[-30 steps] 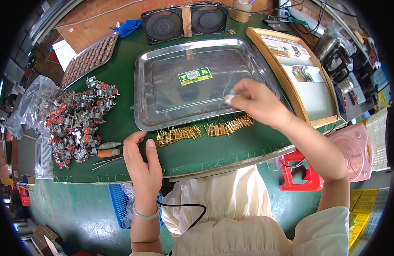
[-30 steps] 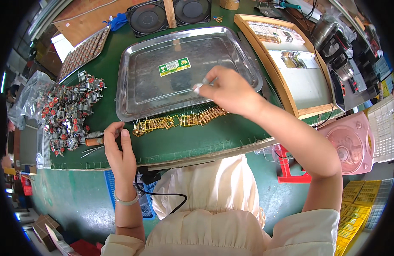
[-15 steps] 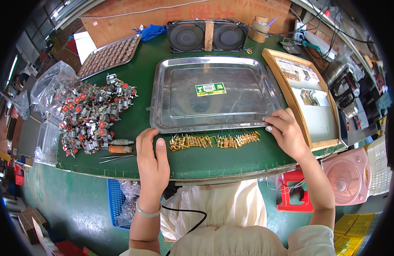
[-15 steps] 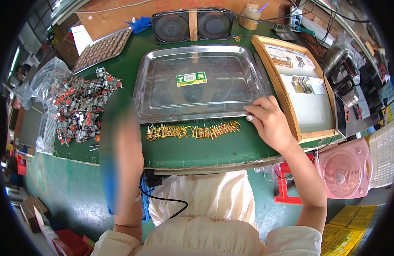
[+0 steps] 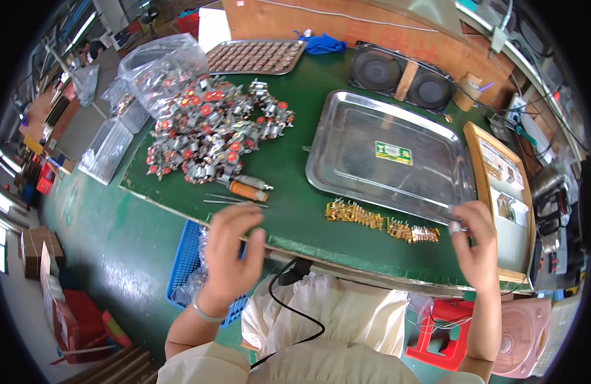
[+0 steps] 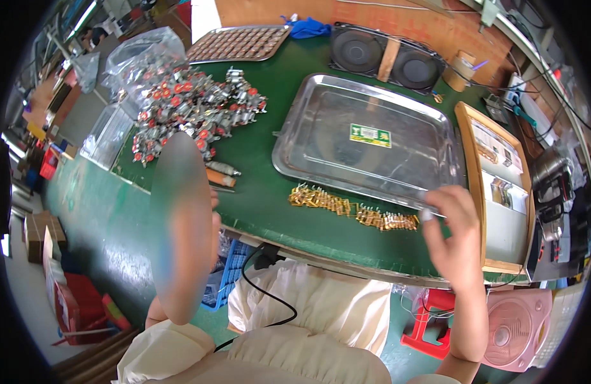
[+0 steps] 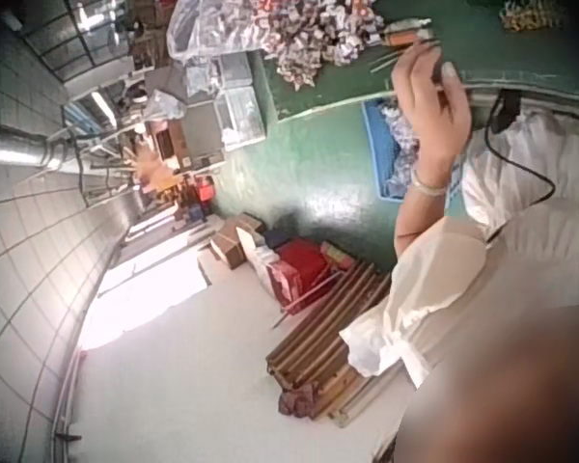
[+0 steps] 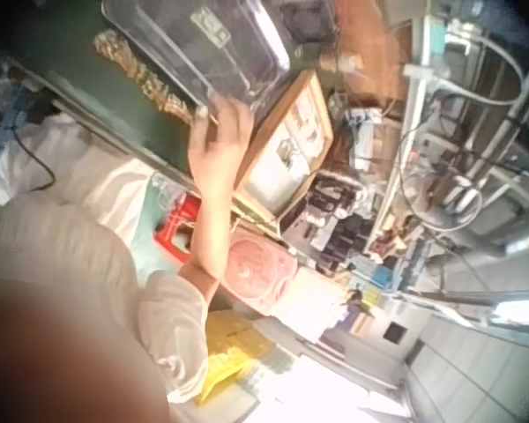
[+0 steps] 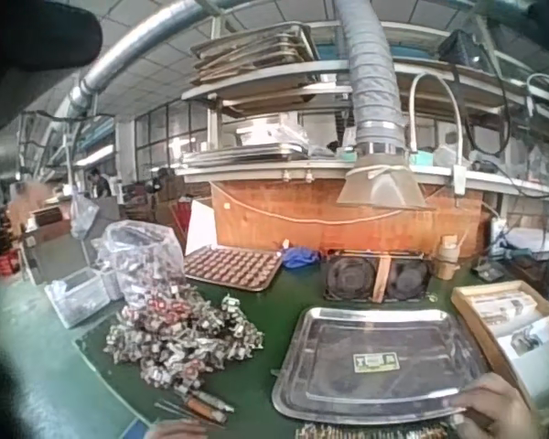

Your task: Assembling small electric motors using a screwdriver and attaching connector pins.

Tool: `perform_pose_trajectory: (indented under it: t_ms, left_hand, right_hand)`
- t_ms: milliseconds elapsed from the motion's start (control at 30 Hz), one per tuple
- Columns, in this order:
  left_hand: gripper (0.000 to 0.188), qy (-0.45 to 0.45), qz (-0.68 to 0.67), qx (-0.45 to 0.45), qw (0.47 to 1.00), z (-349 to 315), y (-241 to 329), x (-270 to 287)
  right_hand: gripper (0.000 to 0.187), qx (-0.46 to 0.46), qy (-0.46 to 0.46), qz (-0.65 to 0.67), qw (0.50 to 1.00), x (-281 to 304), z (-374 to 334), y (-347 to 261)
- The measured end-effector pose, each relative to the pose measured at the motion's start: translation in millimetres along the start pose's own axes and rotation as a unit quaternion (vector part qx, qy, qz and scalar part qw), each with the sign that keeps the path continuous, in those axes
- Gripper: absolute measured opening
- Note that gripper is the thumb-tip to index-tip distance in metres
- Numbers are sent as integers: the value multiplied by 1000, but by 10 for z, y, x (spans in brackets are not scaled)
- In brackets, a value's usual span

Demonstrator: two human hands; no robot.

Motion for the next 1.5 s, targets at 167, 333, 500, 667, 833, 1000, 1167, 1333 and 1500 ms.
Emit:
perform_pose_trajectory:
  t_ms: [167, 333, 500, 667, 833, 1000, 1167, 1333, 1500]
  left_hand:
    - [19, 41, 117, 62, 990, 30, -413, 528]
    - [26, 6, 185, 78, 980, 199, -629, 437]
    - [39, 3, 239, 82, 968, 231, -828, 448]
    - [40, -15, 233, 61, 970, 286, -832, 426]
    - [42, -33, 234, 27, 971, 355, -759, 245]
    - [48, -22, 208, 25, 978, 374, -906, 206]
    - [29, -7, 222, -23, 975, 263, -819, 209]
    - [19, 0, 165, -38, 986, 233, -740, 137]
    - [20, -8, 135, -65, 989, 101, -631, 89]
  right_hand:
    - [35, 257, -120, 113, 952, -995, 442, -1458]
    - [60, 193, -88, 34, 977, -2018, 979, -1740]
    - [54, 189, -28, 25, 981, -2380, 1081, -1720]
    - [39, 242, -135, -42, 960, -2397, 839, -1797]
    - [38, 297, -98, -28, 949, -2068, 703, -1660]
    - [48, 261, -102, 64, 958, -1204, 365, -1466]
    - [53, 136, -1, -81, 987, -298, -217, -479]
    - [50, 50, -61, -199, 977, -32, -850, 322]
    - [48, 47, -79, -197, 976, -84, -846, 469]
Point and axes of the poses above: each hand's wrist, its own z-axis towards the middle knuckle, its own x-axis out of the back of the hand, y = z × x, the point moved 10 cm from there along z, towards the middle knuckle, and after that the axes turned 10 degrees about x, right-handed, at the moved point
